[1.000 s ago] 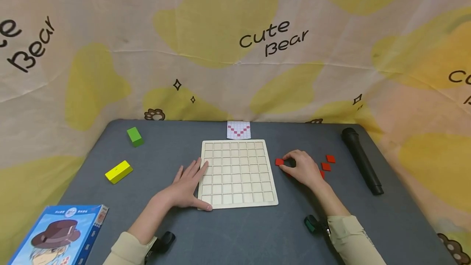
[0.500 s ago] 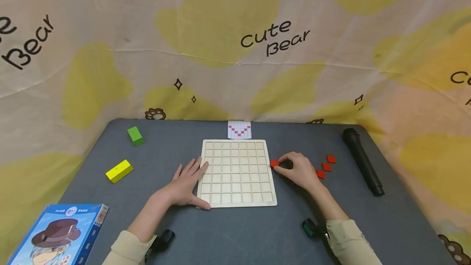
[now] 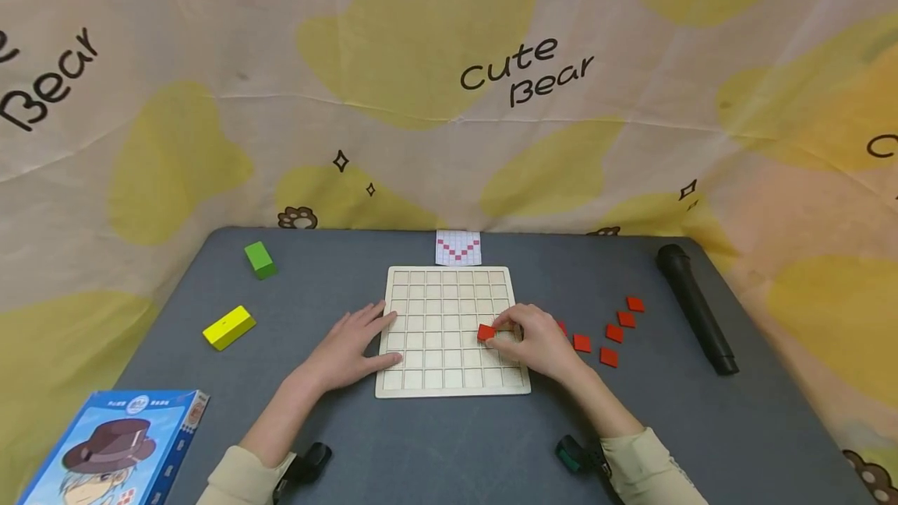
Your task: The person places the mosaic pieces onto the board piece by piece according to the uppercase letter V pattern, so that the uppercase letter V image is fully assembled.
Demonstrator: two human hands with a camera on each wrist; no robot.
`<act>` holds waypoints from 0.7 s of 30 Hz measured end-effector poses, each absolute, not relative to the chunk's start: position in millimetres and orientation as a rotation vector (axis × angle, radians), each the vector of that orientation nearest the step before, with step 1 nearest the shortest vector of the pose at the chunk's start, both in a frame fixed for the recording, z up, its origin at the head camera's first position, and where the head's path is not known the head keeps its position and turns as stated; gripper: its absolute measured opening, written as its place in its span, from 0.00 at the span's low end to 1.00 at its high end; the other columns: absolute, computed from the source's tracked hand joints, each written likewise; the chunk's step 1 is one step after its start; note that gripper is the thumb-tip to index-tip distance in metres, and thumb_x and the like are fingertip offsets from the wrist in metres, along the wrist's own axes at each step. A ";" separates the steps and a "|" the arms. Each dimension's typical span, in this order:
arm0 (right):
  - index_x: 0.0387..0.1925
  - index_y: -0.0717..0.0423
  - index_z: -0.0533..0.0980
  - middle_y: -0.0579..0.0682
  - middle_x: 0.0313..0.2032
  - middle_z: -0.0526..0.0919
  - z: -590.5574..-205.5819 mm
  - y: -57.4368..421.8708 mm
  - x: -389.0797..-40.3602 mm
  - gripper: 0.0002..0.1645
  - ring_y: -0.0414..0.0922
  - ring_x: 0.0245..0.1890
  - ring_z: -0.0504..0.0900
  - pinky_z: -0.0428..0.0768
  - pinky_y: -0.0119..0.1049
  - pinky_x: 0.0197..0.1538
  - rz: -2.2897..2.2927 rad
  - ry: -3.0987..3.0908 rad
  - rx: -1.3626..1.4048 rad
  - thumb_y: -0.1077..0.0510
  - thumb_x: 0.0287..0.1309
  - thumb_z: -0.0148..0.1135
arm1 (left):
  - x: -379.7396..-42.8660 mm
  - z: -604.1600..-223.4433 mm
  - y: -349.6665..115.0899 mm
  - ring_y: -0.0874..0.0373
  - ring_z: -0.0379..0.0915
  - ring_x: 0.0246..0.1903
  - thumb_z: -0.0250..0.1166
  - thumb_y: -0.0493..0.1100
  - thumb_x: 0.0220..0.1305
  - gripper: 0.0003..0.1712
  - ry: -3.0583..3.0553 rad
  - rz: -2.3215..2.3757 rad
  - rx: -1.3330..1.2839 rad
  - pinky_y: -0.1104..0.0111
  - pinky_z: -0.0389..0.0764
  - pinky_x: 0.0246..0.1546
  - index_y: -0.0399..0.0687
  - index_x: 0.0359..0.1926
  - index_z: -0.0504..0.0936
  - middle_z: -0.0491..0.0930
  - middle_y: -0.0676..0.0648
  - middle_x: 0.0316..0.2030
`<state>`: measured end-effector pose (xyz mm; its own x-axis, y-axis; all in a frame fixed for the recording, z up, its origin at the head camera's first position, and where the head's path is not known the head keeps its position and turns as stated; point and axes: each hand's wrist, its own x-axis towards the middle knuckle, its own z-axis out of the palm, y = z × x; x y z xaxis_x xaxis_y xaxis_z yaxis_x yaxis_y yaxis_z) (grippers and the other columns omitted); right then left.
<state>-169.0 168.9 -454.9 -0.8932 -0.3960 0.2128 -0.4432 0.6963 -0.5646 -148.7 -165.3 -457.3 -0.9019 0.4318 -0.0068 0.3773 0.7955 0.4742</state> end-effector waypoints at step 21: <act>0.33 0.44 0.82 0.37 0.35 0.80 -451.7 127.9 -151.9 0.12 0.38 0.42 0.73 0.76 0.35 0.41 0.754 -2.873 0.897 0.47 0.48 0.75 | -152.2 -461.4 -160.2 0.38 0.63 0.64 0.67 0.54 0.63 0.34 2.994 0.689 0.602 0.43 0.64 0.61 0.41 0.64 0.74 0.68 0.37 0.66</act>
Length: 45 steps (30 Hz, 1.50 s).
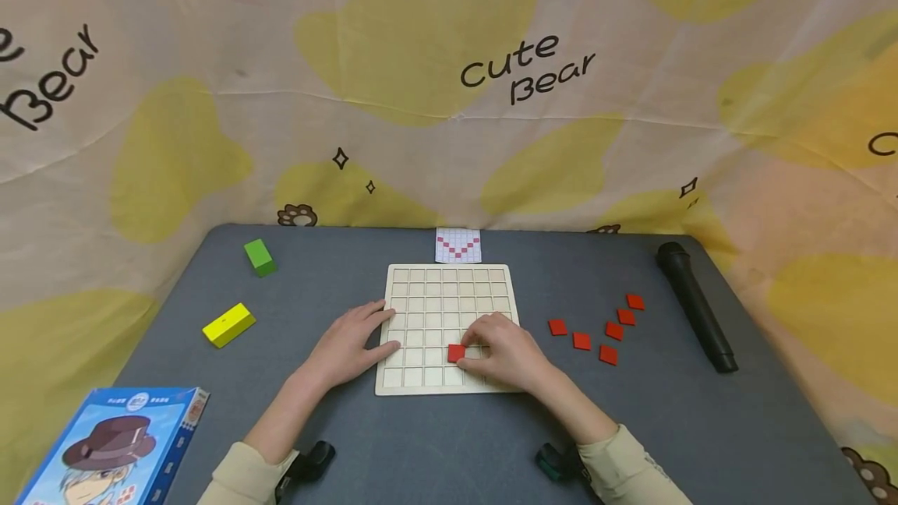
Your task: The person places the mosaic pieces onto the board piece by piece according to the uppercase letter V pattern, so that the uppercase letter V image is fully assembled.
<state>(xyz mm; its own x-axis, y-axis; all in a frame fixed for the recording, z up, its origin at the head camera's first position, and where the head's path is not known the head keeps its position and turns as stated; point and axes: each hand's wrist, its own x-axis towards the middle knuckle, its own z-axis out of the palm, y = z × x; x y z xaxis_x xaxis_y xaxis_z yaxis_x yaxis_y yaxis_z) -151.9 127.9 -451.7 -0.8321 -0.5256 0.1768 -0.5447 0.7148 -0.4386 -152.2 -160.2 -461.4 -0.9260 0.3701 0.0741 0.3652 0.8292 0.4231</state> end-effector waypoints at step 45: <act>0.43 0.58 0.83 0.54 0.43 0.84 -453.7 252.4 -166.2 0.15 0.55 0.46 0.78 0.75 0.53 0.51 0.717 -2.860 0.580 0.65 0.50 0.72 | -154.8 -465.6 -161.3 0.38 0.59 0.66 0.63 0.47 0.67 0.28 2.966 0.771 0.582 0.40 0.61 0.61 0.43 0.66 0.73 0.66 0.36 0.66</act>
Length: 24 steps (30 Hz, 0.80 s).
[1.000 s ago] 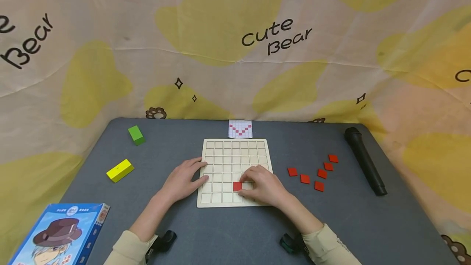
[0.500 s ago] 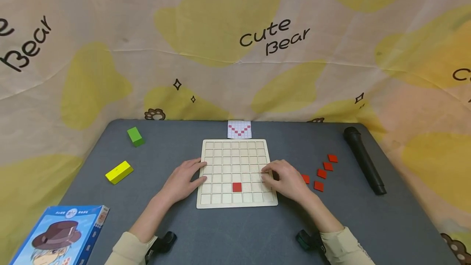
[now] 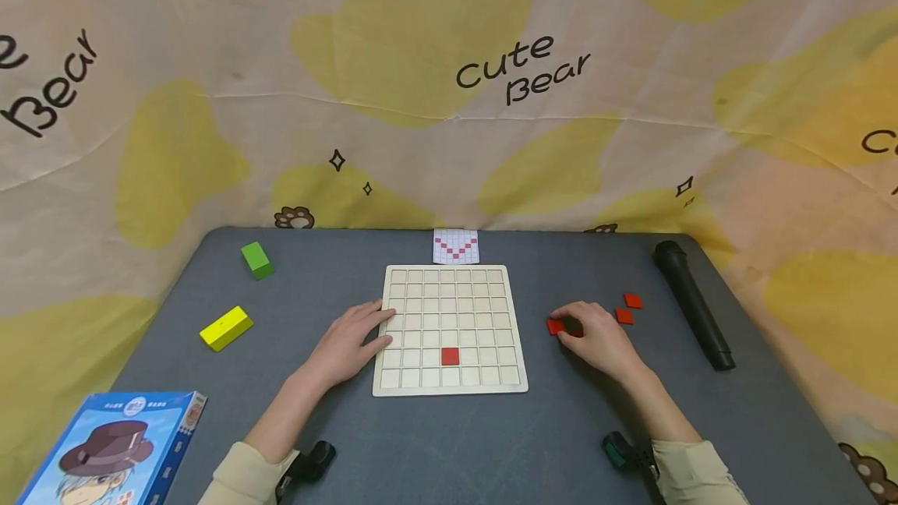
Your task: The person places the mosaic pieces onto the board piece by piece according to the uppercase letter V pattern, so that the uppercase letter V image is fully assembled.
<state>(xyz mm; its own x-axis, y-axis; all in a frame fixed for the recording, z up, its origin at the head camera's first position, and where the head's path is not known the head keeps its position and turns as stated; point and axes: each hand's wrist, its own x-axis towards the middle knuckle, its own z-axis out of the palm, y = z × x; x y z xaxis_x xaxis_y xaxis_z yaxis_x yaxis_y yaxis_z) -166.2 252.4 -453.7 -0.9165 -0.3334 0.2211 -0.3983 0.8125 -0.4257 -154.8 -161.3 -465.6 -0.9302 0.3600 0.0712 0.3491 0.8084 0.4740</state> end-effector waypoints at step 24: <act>0.43 0.55 0.84 0.49 0.39 0.84 -458.5 246.2 -168.9 0.15 0.47 0.38 0.79 0.78 0.46 0.43 0.792 -2.846 0.508 0.60 0.50 0.74 | -153.6 -462.8 -164.3 0.37 0.59 0.66 0.63 0.48 0.68 0.29 2.946 0.772 0.638 0.41 0.62 0.61 0.41 0.66 0.72 0.65 0.35 0.67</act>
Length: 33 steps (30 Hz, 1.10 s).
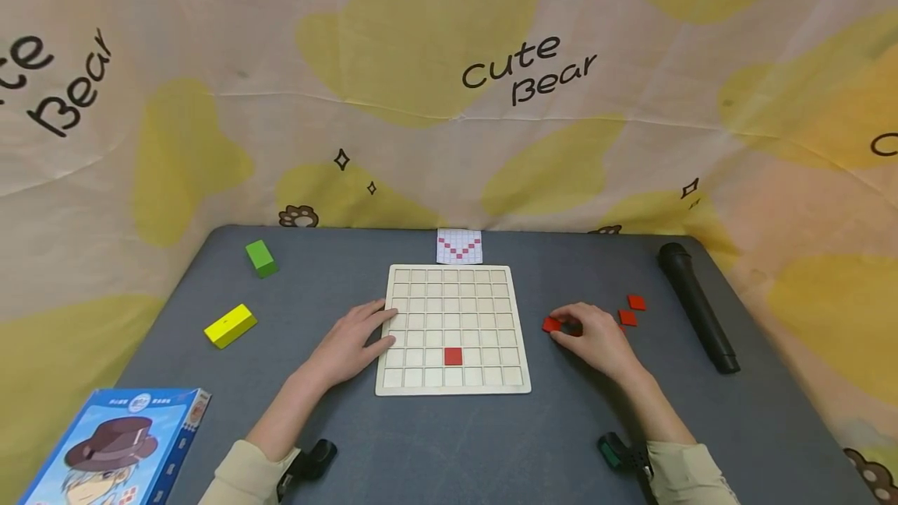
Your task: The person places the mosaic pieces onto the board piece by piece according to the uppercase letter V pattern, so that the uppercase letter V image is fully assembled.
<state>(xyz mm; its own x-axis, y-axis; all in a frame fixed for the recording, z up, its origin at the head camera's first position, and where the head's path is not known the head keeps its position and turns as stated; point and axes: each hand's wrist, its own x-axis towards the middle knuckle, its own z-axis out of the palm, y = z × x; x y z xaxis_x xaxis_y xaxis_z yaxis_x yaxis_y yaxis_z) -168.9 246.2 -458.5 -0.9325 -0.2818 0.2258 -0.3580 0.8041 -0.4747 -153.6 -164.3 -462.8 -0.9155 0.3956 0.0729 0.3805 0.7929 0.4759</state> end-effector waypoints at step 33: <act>0.42 0.49 0.84 0.41 0.36 0.83 -451.0 109.8 -172.9 0.14 0.40 0.35 0.77 0.77 0.36 0.42 1.009 -2.838 0.850 0.56 0.52 0.72 | -153.9 -462.7 -164.3 0.38 0.56 0.68 0.62 0.47 0.68 0.30 2.921 0.793 0.630 0.42 0.59 0.64 0.40 0.67 0.70 0.62 0.37 0.69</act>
